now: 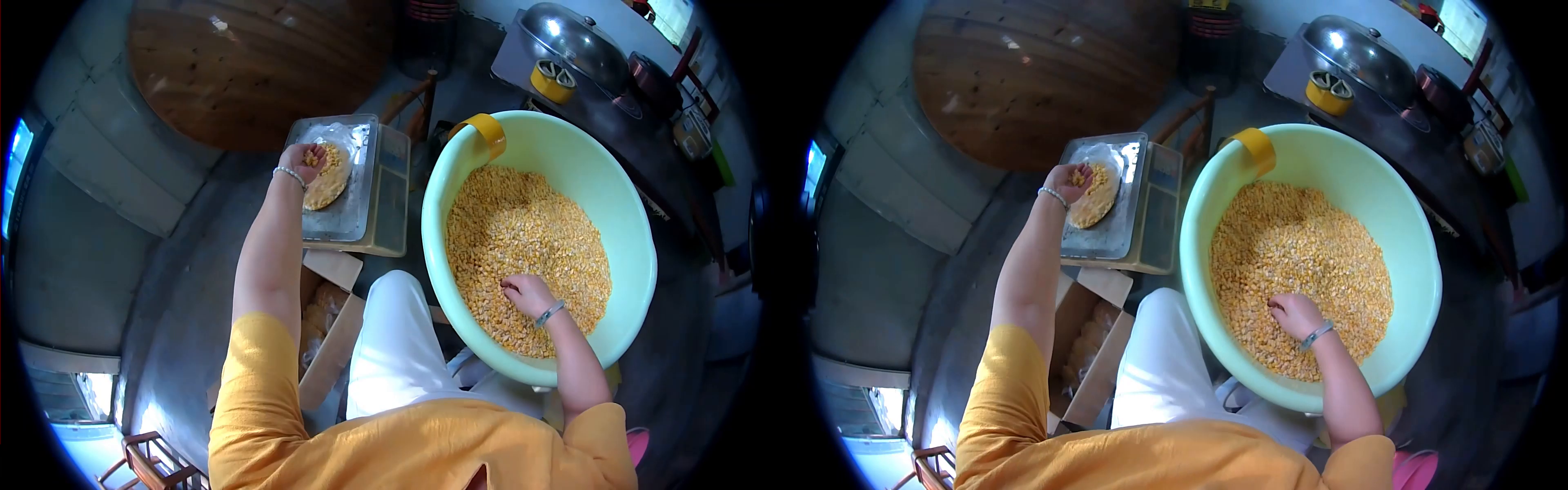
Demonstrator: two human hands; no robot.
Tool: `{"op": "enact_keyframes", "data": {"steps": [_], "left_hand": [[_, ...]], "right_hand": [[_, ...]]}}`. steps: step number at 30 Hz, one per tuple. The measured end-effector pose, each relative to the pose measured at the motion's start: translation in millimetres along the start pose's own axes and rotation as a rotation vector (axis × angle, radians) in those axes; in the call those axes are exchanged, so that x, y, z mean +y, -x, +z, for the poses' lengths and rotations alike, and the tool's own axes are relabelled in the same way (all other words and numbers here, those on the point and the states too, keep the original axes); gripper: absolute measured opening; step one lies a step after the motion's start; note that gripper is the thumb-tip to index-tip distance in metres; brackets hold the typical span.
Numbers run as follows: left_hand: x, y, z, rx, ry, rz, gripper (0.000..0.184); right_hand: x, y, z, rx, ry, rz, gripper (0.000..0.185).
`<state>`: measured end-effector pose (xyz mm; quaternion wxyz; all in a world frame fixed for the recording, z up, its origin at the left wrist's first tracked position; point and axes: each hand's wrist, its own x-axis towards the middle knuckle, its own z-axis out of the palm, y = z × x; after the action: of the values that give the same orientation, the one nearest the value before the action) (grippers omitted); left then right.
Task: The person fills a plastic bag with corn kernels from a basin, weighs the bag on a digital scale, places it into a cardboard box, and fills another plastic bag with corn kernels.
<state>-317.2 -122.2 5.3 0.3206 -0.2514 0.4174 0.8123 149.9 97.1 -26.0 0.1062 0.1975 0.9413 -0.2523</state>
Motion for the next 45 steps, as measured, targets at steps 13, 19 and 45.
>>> {"op": "enact_keyframes", "data": {"steps": [13, 19, 45], "left_hand": [[9.3, -21.8, 2.6, 0.079, -0.492, 0.348, 0.019], [-22.7, 50.5, 13.7, -0.149, -0.735, 0.422, 0.021], [-306.3, 172.2, 49.8, -1.096, -2.625, 0.622, 0.025]], "right_hand": [[1.4, 0.7, 0.7, 0.013, -0.018, 0.001, 0.023], [1.9, 2.9, 0.3, 0.006, 0.016, -0.041, 0.023], [-4.5, 6.0, -6.1, -0.036, 0.049, 0.015, 0.025]]}}
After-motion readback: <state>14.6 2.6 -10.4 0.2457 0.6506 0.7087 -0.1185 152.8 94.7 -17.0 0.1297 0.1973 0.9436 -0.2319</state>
